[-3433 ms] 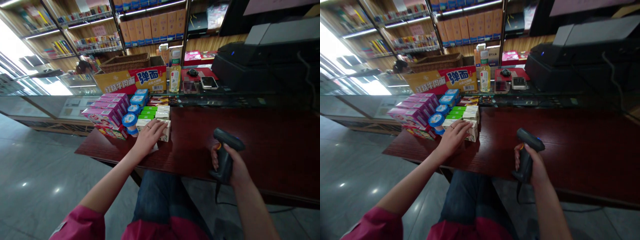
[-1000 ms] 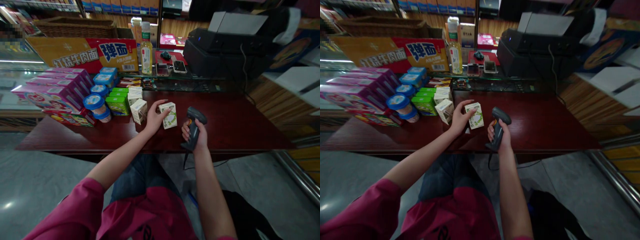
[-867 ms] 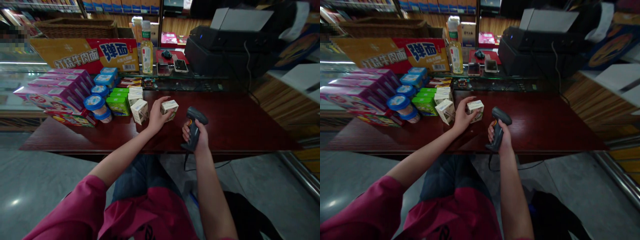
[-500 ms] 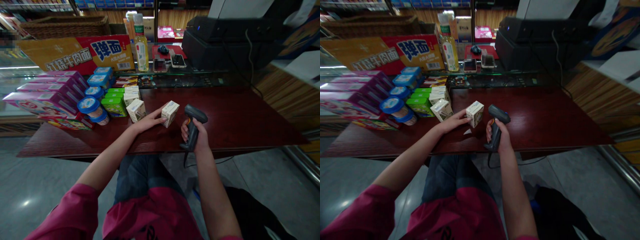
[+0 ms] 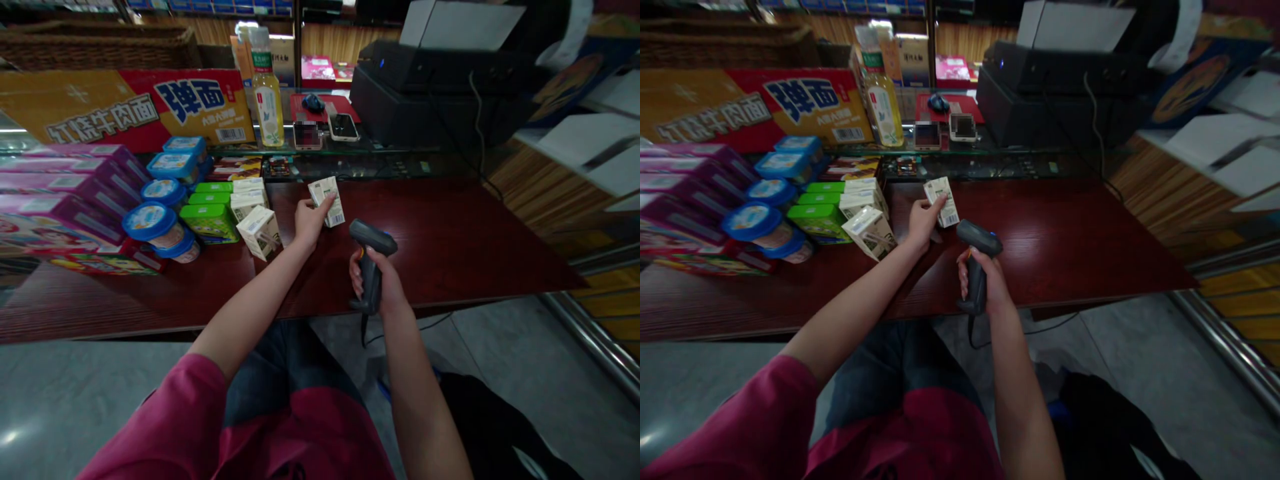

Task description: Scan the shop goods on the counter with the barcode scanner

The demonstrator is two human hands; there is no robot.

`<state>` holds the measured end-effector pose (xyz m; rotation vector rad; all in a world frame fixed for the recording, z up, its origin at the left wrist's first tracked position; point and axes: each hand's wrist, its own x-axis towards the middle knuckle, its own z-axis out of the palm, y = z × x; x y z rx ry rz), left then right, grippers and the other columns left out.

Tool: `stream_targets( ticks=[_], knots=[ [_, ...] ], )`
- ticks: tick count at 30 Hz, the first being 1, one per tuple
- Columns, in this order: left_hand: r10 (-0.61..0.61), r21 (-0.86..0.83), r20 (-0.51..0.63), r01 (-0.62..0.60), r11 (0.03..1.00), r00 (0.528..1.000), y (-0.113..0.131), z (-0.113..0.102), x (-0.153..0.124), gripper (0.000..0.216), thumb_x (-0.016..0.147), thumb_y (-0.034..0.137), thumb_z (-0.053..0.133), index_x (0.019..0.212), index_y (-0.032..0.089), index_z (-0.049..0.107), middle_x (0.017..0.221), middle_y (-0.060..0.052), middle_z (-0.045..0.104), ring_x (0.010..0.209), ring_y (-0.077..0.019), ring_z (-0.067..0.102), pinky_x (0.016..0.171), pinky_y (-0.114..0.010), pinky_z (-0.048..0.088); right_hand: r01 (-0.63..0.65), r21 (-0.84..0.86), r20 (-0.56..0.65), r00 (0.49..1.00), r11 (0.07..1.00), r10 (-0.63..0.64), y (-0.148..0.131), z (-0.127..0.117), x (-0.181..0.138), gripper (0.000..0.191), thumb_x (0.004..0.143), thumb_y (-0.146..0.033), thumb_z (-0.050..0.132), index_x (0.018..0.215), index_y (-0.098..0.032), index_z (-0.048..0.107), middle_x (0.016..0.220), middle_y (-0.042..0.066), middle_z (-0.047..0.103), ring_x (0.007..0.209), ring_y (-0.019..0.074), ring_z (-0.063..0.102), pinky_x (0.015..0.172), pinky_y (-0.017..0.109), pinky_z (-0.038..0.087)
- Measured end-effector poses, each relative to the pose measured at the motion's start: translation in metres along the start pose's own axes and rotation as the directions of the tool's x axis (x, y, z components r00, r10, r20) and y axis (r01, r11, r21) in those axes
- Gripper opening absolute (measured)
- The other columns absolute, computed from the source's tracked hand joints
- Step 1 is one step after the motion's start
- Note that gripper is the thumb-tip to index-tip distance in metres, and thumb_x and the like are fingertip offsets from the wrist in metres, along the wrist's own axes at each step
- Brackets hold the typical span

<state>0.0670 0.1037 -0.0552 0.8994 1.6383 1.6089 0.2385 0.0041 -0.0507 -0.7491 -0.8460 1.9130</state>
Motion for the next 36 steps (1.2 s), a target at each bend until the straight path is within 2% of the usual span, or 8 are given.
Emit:
stream_targets(
  ticks=[5,10,15,19,24,28,33,36],
  knots=[
    [0.095,0.063,0.03,-0.097,0.993,0.995,-0.004,-0.001,-0.007,0.056,0.07,0.058,0.083,0.096,0.014,0.061,0.105,-0.011,0.072,0.097,-0.022,0.069,0.083,-0.03,0.051,-0.029,0.005,-0.035,0.999,1.0,0.029,0.002,0.0,0.001,0.036,0.076,-0.051,0.076,0.081,-0.017,0.066,0.056,-0.004,0.055,0.037,0.0091,0.047,0.029,0.019,0.042],
    [0.035,-0.002,0.033,-0.035,0.999,0.999,-0.004,-0.001,-0.005,0.052,0.074,0.055,0.082,0.097,0.014,0.059,0.101,-0.01,0.072,0.088,-0.0198,0.07,0.077,-0.029,0.052,-0.007,0.006,-0.124,0.992,1.0,0.008,0.001,0.007,0.001,0.033,0.077,-0.049,0.076,0.079,-0.018,0.065,0.056,-0.004,0.055,0.037,0.0088,0.047,0.028,0.018,0.04],
    [0.017,-0.116,0.023,-0.014,0.993,1.0,-0.004,-0.002,-0.003,0.052,0.073,0.051,0.083,0.101,0.013,0.06,0.106,-0.013,0.072,0.097,-0.0234,0.071,0.085,-0.033,0.055,0.002,0.002,-0.117,0.993,1.0,-0.002,0.002,0.01,0.001,0.035,0.076,-0.051,0.075,0.08,-0.017,0.067,0.055,-0.004,0.055,0.037,0.0091,0.047,0.029,0.019,0.04],
    [0.111,-0.251,0.178,-0.064,0.966,0.978,-0.006,-0.009,-0.005,0.057,0.076,0.052,0.08,0.114,0.013,0.062,0.121,-0.016,0.071,0.109,-0.0263,0.069,0.095,-0.038,0.055,0.04,0.078,-0.124,0.992,0.996,-0.03,-0.005,0.007,0.003,0.034,0.072,-0.047,0.079,0.08,-0.017,0.065,0.057,-0.004,0.054,0.04,0.0076,0.043,0.031,0.018,0.038],
    [0.258,-0.273,0.569,-0.117,0.955,0.781,-0.008,-0.016,-0.005,0.066,0.084,0.059,0.07,0.136,0.021,0.061,0.145,-0.008,0.061,0.135,-0.0292,0.056,0.116,-0.041,0.042,0.041,0.032,-0.217,0.976,0.999,-0.033,-0.04,-0.026,0.011,0.035,0.069,-0.045,0.083,0.078,-0.018,0.063,0.06,-0.004,0.053,0.045,0.0077,0.044,0.035,0.018,0.039],
    [0.261,-0.219,0.707,-0.148,0.964,0.657,-0.005,-0.017,-0.007,0.068,0.087,0.061,0.066,0.142,0.021,0.059,0.152,-0.006,0.054,0.144,-0.0312,0.046,0.124,-0.044,0.03,0.0,0.01,-0.202,0.979,1.0,0.002,-0.077,-0.07,0.019,0.036,0.067,-0.044,0.085,0.077,-0.017,0.062,0.059,-0.004,0.05,0.045,0.0068,0.04,0.035,0.016,0.036],
    [0.214,-0.145,0.684,-0.157,0.977,0.697,-0.001,-0.023,-0.014,0.071,0.089,0.063,0.06,0.147,0.022,0.053,0.159,-0.005,0.046,0.152,-0.0318,0.034,0.128,-0.045,0.021,-0.014,-0.014,-0.163,0.987,1.0,0.012,-0.109,-0.112,0.027,0.032,0.075,-0.044,0.078,0.077,-0.018,0.06,0.06,-0.003,0.05,0.047,0.0077,0.04,0.036,0.016,0.036],
    [0.222,-0.168,0.641,-0.148,0.975,0.735,-0.006,-0.028,-0.021,0.076,0.089,0.057,0.061,0.154,0.026,0.038,0.161,-0.008,0.043,0.15,-0.0315,0.037,0.125,-0.05,0.028,0.003,0.033,-0.145,0.989,0.999,0.002,-0.116,-0.125,0.029,0.031,0.076,-0.042,0.077,0.079,-0.017,0.059,0.061,-0.003,0.049,0.046,0.0077,0.039,0.036,0.015,0.035]
  ],
)
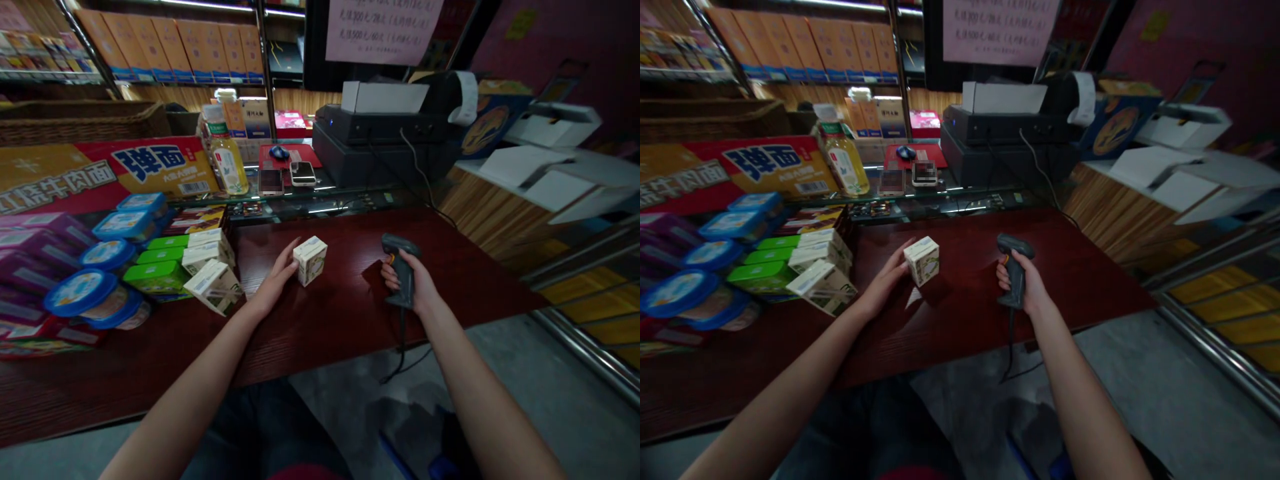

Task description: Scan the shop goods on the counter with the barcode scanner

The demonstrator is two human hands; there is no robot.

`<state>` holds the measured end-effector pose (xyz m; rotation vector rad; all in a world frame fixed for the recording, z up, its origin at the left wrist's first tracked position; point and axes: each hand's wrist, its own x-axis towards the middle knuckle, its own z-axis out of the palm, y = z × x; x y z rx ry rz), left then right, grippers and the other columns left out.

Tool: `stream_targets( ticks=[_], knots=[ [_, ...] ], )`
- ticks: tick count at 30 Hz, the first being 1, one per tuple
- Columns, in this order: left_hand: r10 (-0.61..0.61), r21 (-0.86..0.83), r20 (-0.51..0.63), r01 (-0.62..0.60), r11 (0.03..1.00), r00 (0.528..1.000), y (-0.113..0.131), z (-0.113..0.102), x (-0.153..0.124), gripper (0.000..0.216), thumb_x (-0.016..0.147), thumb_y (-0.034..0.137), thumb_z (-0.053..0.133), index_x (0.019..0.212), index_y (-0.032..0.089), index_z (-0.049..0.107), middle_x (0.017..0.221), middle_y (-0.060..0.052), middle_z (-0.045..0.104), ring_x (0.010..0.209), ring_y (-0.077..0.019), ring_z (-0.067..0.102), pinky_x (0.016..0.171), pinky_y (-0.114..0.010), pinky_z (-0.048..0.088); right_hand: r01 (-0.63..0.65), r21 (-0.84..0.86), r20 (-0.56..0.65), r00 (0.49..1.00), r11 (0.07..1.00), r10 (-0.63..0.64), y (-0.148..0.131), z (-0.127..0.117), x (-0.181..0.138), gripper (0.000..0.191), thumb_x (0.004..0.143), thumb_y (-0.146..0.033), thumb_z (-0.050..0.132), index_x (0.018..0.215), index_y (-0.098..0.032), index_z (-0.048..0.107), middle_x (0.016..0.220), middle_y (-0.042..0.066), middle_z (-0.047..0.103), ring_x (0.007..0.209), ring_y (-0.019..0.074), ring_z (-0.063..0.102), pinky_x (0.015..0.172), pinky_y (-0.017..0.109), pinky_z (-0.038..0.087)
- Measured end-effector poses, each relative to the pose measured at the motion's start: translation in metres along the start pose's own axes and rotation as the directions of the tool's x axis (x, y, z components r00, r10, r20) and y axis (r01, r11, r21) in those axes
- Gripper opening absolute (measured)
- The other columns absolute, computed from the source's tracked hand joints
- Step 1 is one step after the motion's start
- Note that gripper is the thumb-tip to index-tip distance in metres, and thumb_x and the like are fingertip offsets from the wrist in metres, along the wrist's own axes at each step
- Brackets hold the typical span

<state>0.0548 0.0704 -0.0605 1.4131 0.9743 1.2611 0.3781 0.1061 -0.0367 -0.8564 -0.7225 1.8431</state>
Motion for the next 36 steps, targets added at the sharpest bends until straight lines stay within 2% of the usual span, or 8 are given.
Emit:
stream_targets(
  ticks=[4,8,10,16,22,25,30,36],
  knots=[
    [0.044,0.151,-0.117,-0.027,0.988,0.992,-0.007,0.009,-0.014,0.08,0.075,0.043,0.078,0.141,0.029,0.036,0.151,-0.012,0.049,0.136,-0.0286,0.053,0.112,-0.049,0.047,0.029,0.031,0.034,0.999,0.999,-0.03,0.004,-0.003,0.001,0.03,0.078,-0.043,0.075,0.08,-0.018,0.059,0.06,-0.003,0.049,0.046,0.0086,0.038,0.035,0.016,0.034],
    [0.075,0.344,-0.362,0.058,0.937,0.929,-0.008,0.026,-0.014,0.056,0.07,0.039,0.081,0.111,0.026,0.045,0.123,-0.009,0.062,0.111,-0.0257,0.067,0.096,-0.046,0.057,0.065,0.032,0.004,0.998,0.997,-0.065,0.008,-0.001,-0.001,0.032,0.075,-0.044,0.077,0.079,-0.018,0.059,0.059,-0.003,0.05,0.044,0.0085,0.038,0.035,0.017,0.034],
    [0.091,0.373,-0.373,0.059,0.926,0.923,-0.008,0.035,-0.003,0.044,0.075,0.037,0.077,0.104,0.025,0.047,0.113,-0.007,0.066,0.105,-0.0249,0.069,0.092,-0.045,0.059,0.108,0.067,-0.035,0.994,0.992,-0.106,0.007,-0.003,-0.003,0.031,0.075,-0.043,0.077,0.079,-0.019,0.058,0.059,-0.003,0.05,0.044,0.0087,0.039,0.034,0.018,0.035],
    [0.089,0.147,-0.104,-0.073,0.986,0.991,-0.025,0.09,0.079,0.035,0.08,0.024,0.073,0.106,0.021,0.052,0.118,-0.01,0.07,0.109,-0.0219,0.071,0.099,-0.043,0.057,0.273,0.276,-0.196,0.955,0.922,-0.225,-0.002,-0.02,-0.006,0.031,0.075,-0.039,0.077,0.077,-0.02,0.053,0.056,-0.005,0.046,0.044,0.0068,0.038,0.035,0.014,0.036],
    [0.208,0.339,-0.081,-0.169,0.926,0.975,-0.057,0.177,0.189,0.036,0.079,0.016,0.077,0.111,0.014,0.061,0.114,-0.013,0.068,0.099,-0.0207,0.069,0.093,-0.038,0.056,0.305,0.336,-0.219,0.945,0.891,-0.241,-0.003,-0.023,-0.003,0.03,0.079,-0.04,0.074,0.08,-0.021,0.051,0.058,-0.006,0.044,0.045,0.0062,0.038,0.037,0.013,0.036],
    [0.239,0.41,-0.12,-0.171,0.896,0.963,-0.069,0.205,0.236,0.034,0.081,0.017,0.077,0.112,0.013,0.062,0.114,-0.014,0.068,0.101,-0.0223,0.067,0.094,-0.038,0.053,0.319,0.314,-0.244,0.937,0.894,-0.249,-0.002,-0.021,-0.001,0.031,0.079,-0.042,0.074,0.08,-0.02,0.052,0.058,-0.006,0.044,0.045,0.0066,0.038,0.036,0.014,0.034],
    [0.202,0.442,-0.162,-0.112,0.89,0.966,-0.086,0.217,0.292,0.039,0.081,0.021,0.078,0.116,0.009,0.064,0.115,-0.018,0.07,0.103,-0.0248,0.068,0.094,-0.036,0.051,0.303,0.338,-0.29,0.934,0.891,-0.208,-0.002,-0.018,0.001,0.027,0.079,-0.04,0.072,0.079,-0.019,0.056,0.058,-0.005,0.045,0.045,0.0069,0.037,0.036,0.015,0.035],
    [0.179,0.442,-0.172,-0.086,0.893,0.969,-0.096,0.212,0.313,0.033,0.084,0.028,0.076,0.112,0.012,0.069,0.112,-0.016,0.074,0.1,-0.0233,0.07,0.093,-0.034,0.051,0.284,0.305,-0.275,0.94,0.909,-0.201,-0.003,-0.019,0.0,0.026,0.079,-0.04,0.072,0.079,-0.02,0.055,0.059,-0.005,0.043,0.046,0.0078,0.036,0.036,0.016,0.035]
  ],
)
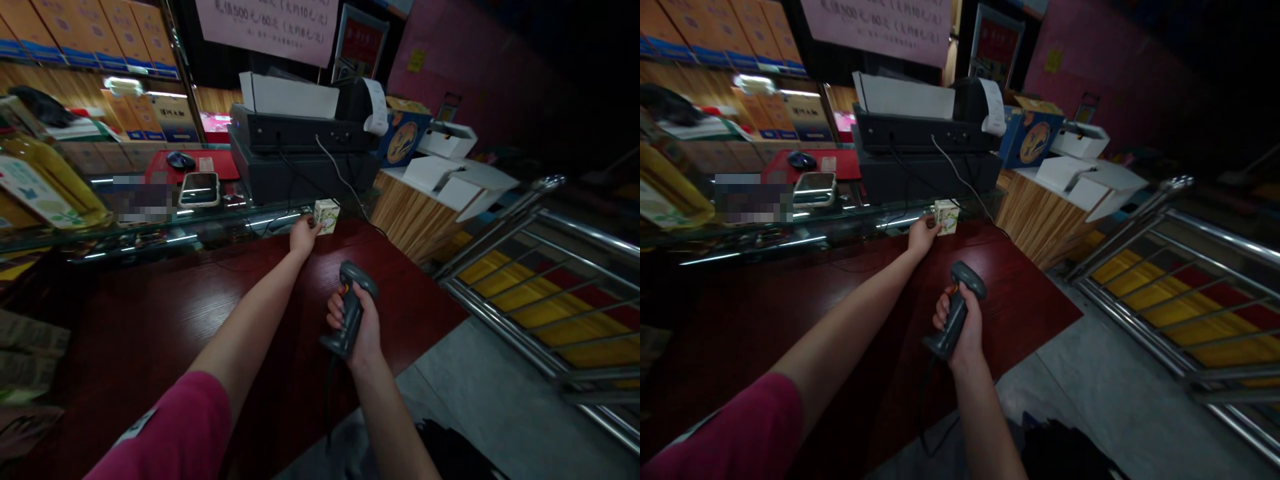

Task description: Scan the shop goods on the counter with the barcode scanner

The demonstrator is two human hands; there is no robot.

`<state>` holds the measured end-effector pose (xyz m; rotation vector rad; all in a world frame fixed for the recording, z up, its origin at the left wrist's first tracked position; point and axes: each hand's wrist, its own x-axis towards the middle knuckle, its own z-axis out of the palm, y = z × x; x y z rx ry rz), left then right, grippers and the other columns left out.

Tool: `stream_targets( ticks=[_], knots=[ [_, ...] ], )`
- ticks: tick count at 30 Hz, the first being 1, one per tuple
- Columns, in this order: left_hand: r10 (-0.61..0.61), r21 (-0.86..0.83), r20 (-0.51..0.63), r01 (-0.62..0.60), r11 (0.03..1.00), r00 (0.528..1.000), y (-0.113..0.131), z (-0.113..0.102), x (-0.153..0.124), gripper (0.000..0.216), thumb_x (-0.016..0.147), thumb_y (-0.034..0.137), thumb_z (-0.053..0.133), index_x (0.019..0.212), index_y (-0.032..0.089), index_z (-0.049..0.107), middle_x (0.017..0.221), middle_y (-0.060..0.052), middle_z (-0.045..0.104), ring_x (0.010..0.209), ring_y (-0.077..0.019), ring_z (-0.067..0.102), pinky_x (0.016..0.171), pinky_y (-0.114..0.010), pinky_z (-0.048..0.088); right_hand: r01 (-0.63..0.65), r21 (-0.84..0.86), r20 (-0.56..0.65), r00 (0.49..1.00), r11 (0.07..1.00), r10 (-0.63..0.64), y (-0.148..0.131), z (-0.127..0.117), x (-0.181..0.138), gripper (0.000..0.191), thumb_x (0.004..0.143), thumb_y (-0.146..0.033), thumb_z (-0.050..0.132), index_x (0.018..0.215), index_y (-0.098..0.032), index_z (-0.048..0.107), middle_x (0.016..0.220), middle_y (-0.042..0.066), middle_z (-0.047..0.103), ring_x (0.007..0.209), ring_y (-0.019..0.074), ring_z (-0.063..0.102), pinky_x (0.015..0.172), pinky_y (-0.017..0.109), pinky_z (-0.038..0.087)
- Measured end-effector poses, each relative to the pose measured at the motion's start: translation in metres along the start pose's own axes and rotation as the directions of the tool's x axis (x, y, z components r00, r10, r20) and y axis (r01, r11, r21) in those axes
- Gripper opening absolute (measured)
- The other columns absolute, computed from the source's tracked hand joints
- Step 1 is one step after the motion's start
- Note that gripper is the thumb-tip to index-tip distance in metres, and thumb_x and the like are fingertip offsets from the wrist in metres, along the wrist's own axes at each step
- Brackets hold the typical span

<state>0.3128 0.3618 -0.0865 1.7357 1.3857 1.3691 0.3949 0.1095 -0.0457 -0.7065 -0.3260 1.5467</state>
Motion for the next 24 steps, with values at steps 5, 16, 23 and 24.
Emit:
stream_targets(
  ticks=[5,16,23,24],
  knots=[
    [-0.047,0.052,-0.017,0.048,0.998,0.999,0.01,-0.009,-0.015,0.041,0.078,0.025,0.081,0.114,0.01,0.068,0.114,-0.019,0.072,0.107,-0.0278,0.068,0.099,-0.041,0.05,0.022,-0.025,0.031,0.999,0.999,-0.021,0.002,0.0,0.002,0.028,0.077,-0.041,0.073,0.08,-0.019,0.055,0.059,-0.006,0.043,0.046,0.0068,0.036,0.036,0.014,0.035],
    [0.104,-0.114,0.166,-0.086,0.99,0.981,0.033,-0.173,-0.217,0.03,0.087,0.017,0.063,0.117,0.021,0.064,0.121,-0.011,0.066,0.113,-0.0222,0.064,0.1,-0.038,0.054,-0.067,-0.213,0.125,0.988,0.975,0.095,0.003,0.007,-0.017,0.022,0.078,-0.036,0.071,0.078,-0.021,0.054,0.061,-0.003,0.045,0.048,0.0078,0.038,0.036,0.014,0.037],
    [0.265,0.232,-0.013,-0.255,0.939,0.964,0.061,-0.349,-0.357,0.034,0.093,0.019,0.06,0.126,0.028,0.056,0.121,-0.007,0.064,0.118,-0.0212,0.06,0.104,-0.037,0.051,-0.157,-0.279,0.186,0.959,0.947,0.214,0.053,0.038,-0.055,0.019,0.074,-0.033,0.071,0.078,-0.021,0.056,0.064,-0.002,0.04,0.049,0.0084,0.035,0.035,0.015,0.037],
    [0.299,0.307,-0.142,-0.245,0.919,0.943,0.059,-0.368,-0.368,0.038,0.091,0.021,0.064,0.127,0.028,0.054,0.121,-0.008,0.061,0.118,-0.0218,0.059,0.104,-0.038,0.051,-0.172,-0.29,0.207,0.949,0.942,0.237,0.065,0.046,-0.063,0.02,0.073,-0.034,0.072,0.078,-0.021,0.057,0.065,-0.003,0.04,0.049,0.0084,0.035,0.034,0.015,0.037]
  ],
)
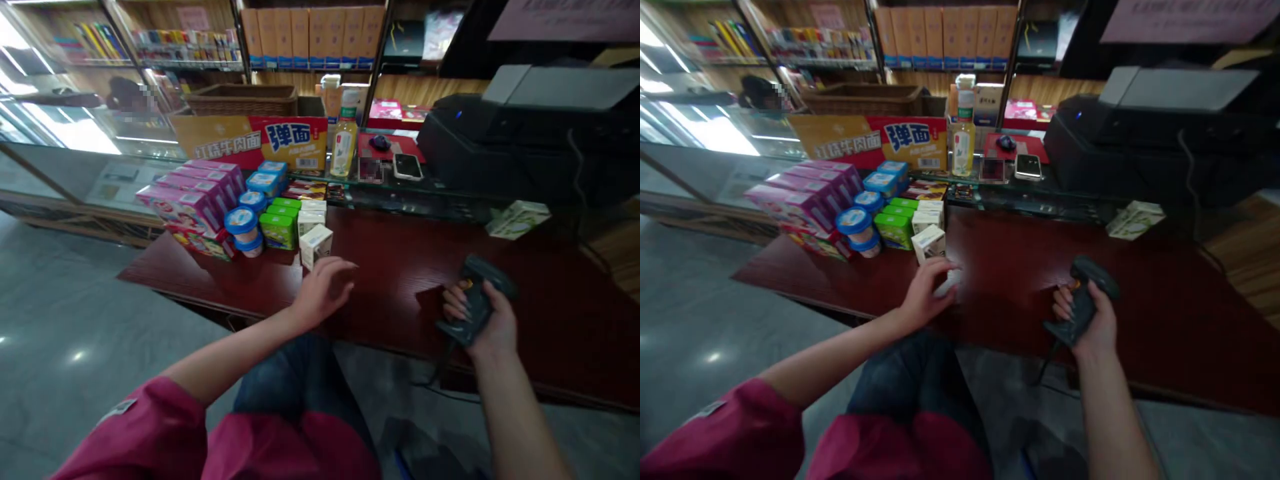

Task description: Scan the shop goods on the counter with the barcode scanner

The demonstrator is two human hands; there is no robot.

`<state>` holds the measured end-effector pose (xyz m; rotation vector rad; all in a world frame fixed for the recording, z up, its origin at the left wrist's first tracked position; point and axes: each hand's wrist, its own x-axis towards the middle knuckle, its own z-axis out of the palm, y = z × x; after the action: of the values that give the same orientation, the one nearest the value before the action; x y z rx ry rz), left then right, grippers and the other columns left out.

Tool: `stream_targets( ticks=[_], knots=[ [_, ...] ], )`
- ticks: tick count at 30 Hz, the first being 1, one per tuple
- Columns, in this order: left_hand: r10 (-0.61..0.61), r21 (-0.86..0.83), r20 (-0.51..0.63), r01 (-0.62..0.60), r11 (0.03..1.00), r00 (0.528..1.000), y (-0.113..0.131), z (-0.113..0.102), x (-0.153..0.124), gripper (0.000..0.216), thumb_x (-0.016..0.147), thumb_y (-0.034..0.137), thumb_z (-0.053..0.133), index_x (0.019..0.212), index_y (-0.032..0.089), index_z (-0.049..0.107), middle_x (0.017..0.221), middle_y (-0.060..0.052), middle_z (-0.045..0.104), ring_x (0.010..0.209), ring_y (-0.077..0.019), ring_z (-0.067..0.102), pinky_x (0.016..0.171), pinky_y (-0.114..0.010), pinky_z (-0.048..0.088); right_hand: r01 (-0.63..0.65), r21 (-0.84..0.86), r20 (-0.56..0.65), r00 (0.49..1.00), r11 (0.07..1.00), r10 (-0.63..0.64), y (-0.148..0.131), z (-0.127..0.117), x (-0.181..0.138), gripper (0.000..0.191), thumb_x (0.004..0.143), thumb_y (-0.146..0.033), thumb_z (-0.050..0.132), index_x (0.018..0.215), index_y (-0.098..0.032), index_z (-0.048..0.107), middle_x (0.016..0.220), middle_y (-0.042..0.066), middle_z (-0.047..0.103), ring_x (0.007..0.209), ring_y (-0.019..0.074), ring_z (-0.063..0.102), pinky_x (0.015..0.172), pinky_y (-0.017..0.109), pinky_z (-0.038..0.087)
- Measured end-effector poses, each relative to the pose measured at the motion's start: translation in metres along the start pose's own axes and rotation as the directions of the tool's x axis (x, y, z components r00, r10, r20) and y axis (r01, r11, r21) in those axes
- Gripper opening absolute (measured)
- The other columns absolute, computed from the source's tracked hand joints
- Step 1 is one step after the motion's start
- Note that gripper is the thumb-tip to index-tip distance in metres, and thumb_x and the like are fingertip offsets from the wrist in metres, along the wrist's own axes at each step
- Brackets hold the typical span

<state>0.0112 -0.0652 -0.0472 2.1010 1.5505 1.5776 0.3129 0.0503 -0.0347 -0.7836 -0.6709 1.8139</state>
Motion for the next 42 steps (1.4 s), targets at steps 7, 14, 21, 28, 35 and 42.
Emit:
stream_targets(
  ticks=[7,14,21,28,35,42],
  knots=[
    [-0.272,0.034,-0.342,0.301,0.953,0.9,-0.041,-0.05,-0.007,0.069,0.073,0.037,0.086,0.129,0.022,0.048,0.131,-0.012,0.042,0.122,-0.0267,0.051,0.097,-0.039,0.055,-0.114,-0.103,0.17,0.977,0.988,0.13,0.078,0.091,-0.014,0.025,0.074,-0.039,0.075,0.077,-0.019,0.061,0.062,-0.002,0.046,0.048,0.0088,0.037,0.035,0.016,0.035],
    [-0.465,-0.181,-0.229,0.432,0.884,0.855,-0.057,-0.024,0.01,0.058,0.069,0.023,0.086,0.118,0.019,0.055,0.123,-0.011,0.057,0.118,-0.0261,0.058,0.103,-0.041,0.051,-0.072,-0.187,0.217,0.97,0.98,0.112,0.098,0.107,-0.023,0.026,0.076,-0.044,0.073,0.078,-0.02,0.062,0.06,-0.002,0.049,0.046,0.0097,0.039,0.034,0.018,0.036],
    [-0.644,-0.809,0.121,0.451,0.377,0.755,-0.059,-0.036,0.007,0.046,0.078,0.042,0.082,0.112,0.016,0.066,0.114,-0.009,0.074,0.106,-0.0227,0.071,0.095,-0.037,0.058,-0.217,-0.291,0.4,0.857,0.932,0.324,0.097,0.093,-0.035,0.035,0.078,-0.051,0.072,0.081,-0.017,0.064,0.061,-0.001,0.056,0.036,0.0074,0.039,0.026,0.018,0.032],
    [-0.684,-0.887,0.203,0.427,0.174,0.701,-0.043,-0.046,0.009,0.029,0.085,0.036,0.078,0.105,0.017,0.07,0.111,-0.007,0.077,0.116,-0.0224,0.07,0.104,-0.036,0.056,-0.239,-0.329,0.422,0.828,0.913,0.369,0.1,0.091,-0.039,0.034,0.079,-0.048,0.075,0.083,-0.015,0.067,0.064,0.001,0.062,0.035,0.0078,0.047,0.028,0.018,0.04],
    [-0.711,-0.869,0.172,0.445,0.216,0.682,-0.052,-0.04,0.011,0.033,0.082,0.037,0.081,0.104,0.015,0.069,0.114,-0.01,0.076,0.125,-0.0263,0.065,0.11,-0.043,0.052,-0.238,-0.296,0.41,0.843,0.925,0.348,0.098,0.093,-0.037,0.03,0.081,-0.045,0.073,0.082,-0.015,0.067,0.064,0.0,0.061,0.035,0.0072,0.046,0.028,0.017,0.04],
    [-0.675,-0.845,0.151,0.449,0.291,0.722,-0.053,-0.039,0.009,0.046,0.075,0.045,0.085,0.108,0.017,0.069,0.121,-0.01,0.074,0.124,-0.0279,0.065,0.108,-0.044,0.053,-0.272,-0.266,0.413,0.834,0.925,0.365,0.1,0.092,-0.037,0.032,0.081,-0.046,0.074,0.083,-0.014,0.067,0.064,0.0,0.061,0.036,0.0074,0.046,0.028,0.018,0.041]
  ],
)
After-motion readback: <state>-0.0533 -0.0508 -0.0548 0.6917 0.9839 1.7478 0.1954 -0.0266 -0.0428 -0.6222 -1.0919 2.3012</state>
